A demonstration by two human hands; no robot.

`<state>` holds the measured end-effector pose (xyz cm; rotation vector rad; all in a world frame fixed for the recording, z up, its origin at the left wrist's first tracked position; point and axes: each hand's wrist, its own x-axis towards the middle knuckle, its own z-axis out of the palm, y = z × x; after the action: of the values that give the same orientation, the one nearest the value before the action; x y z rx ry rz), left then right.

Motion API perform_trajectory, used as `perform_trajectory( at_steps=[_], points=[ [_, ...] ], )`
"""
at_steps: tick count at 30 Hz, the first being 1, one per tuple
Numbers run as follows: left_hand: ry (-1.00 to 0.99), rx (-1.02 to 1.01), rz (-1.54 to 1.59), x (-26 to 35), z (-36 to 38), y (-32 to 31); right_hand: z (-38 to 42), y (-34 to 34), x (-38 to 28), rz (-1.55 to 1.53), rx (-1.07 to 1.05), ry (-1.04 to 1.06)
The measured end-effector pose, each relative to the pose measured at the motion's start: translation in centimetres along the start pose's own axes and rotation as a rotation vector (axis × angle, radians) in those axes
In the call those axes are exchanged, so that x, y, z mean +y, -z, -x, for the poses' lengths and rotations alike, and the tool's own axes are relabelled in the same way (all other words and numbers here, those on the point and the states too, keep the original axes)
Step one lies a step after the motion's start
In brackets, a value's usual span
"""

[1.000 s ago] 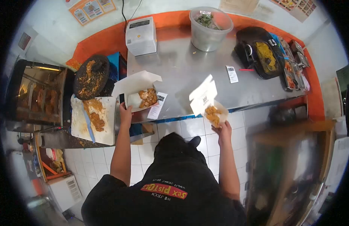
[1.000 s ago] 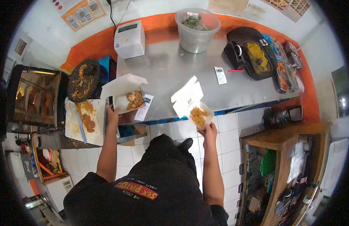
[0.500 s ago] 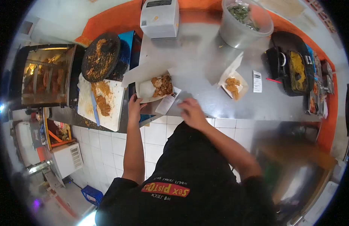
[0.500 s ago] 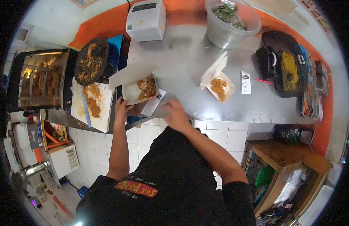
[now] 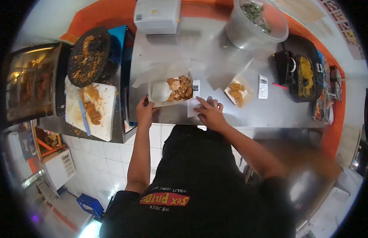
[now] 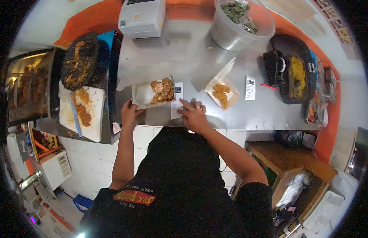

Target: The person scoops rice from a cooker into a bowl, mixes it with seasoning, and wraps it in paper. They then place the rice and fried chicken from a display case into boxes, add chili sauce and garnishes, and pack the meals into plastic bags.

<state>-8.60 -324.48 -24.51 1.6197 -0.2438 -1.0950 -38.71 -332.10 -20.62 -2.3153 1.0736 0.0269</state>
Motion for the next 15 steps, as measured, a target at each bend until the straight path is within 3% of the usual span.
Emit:
perform_trajectory(
  at_steps=[15],
  points=[
    [0.028, -0.255, -0.12, 0.6, 1.6, -12.0, 3.8, 2.4, 7.8, -0.03, 0.191, -0.172]
  ],
)
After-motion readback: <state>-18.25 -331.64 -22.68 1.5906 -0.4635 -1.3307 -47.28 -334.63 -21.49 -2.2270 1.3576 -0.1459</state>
